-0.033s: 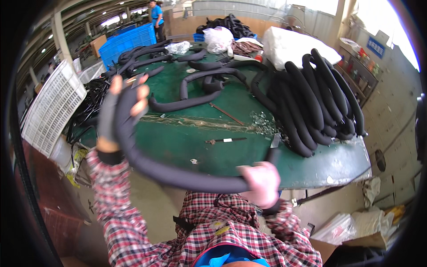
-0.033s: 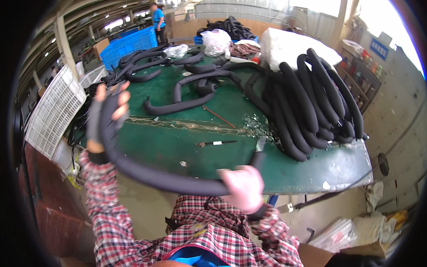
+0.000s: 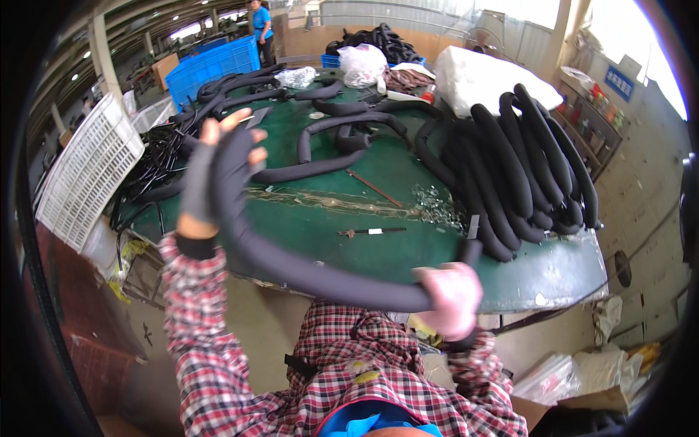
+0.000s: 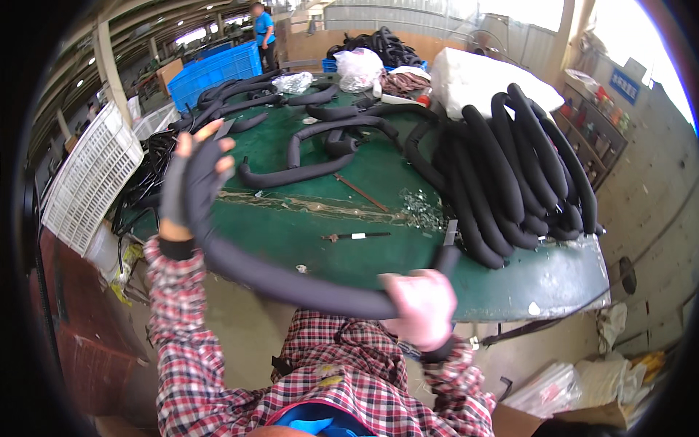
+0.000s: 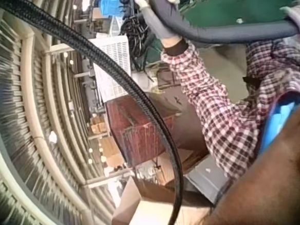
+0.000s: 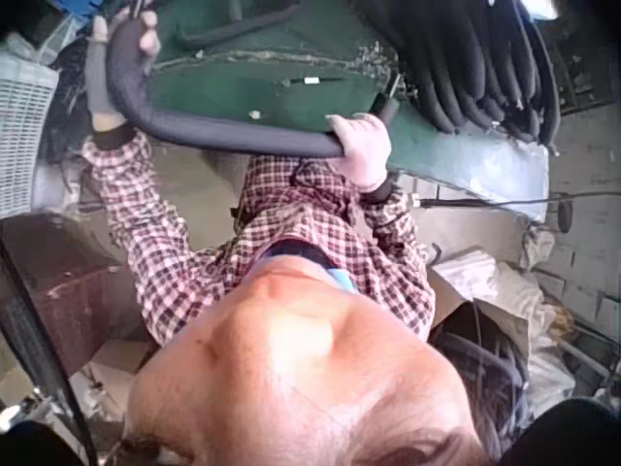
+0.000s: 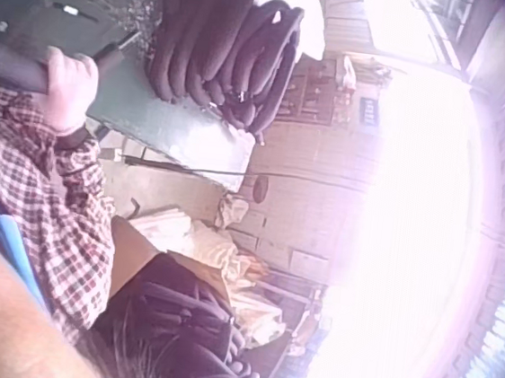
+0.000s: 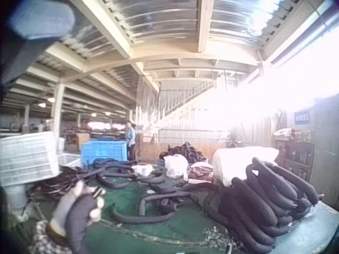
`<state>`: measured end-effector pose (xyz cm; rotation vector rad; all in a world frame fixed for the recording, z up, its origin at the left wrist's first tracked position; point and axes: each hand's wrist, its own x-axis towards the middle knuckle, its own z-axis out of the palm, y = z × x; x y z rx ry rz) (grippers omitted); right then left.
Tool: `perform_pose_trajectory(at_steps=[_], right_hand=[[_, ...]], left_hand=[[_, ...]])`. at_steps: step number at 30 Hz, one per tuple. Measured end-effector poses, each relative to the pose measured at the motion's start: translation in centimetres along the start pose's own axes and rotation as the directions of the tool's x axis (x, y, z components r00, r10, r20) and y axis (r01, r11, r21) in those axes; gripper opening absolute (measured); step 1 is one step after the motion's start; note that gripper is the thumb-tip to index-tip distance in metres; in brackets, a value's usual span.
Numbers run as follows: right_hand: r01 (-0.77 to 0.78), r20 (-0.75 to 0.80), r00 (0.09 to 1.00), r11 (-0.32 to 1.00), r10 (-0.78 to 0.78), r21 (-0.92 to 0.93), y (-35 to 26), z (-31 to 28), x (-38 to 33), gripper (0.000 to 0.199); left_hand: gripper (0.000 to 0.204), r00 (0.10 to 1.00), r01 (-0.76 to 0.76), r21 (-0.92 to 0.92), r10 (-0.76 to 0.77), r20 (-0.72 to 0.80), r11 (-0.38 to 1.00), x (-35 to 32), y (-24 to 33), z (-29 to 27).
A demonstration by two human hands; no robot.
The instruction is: The person repeatedly picks up black rubber tubes and small metal clips from a green workbench. They insert the clips into the ends of the tubes and place the finished items on the table. The process is repeated continuously with new tubes and clips.
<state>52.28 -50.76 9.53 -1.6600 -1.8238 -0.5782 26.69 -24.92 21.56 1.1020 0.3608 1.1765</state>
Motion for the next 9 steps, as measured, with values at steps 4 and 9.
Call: perform_pose_trajectory(at_steps=[4, 9], right_hand=[[-0.086, -0.247, 0.968, 0.978, 0.038, -0.188, 7.2, -6.3, 4.2, 0.046], [-0.614, -0.029, 0.773, 0.759, 0.633, 0.215, 17.0, -8.4, 9.4, 0.036]], left_hand=[[0.050, 0.981, 0.054, 0.299, -0.106, 0.160, 0.953, 5.2, -9.7, -6.8], [0.033, 0.955, 0.101, 0.724, -0.270, 0.121, 0.683, 6.9, -19.7, -11.0]])
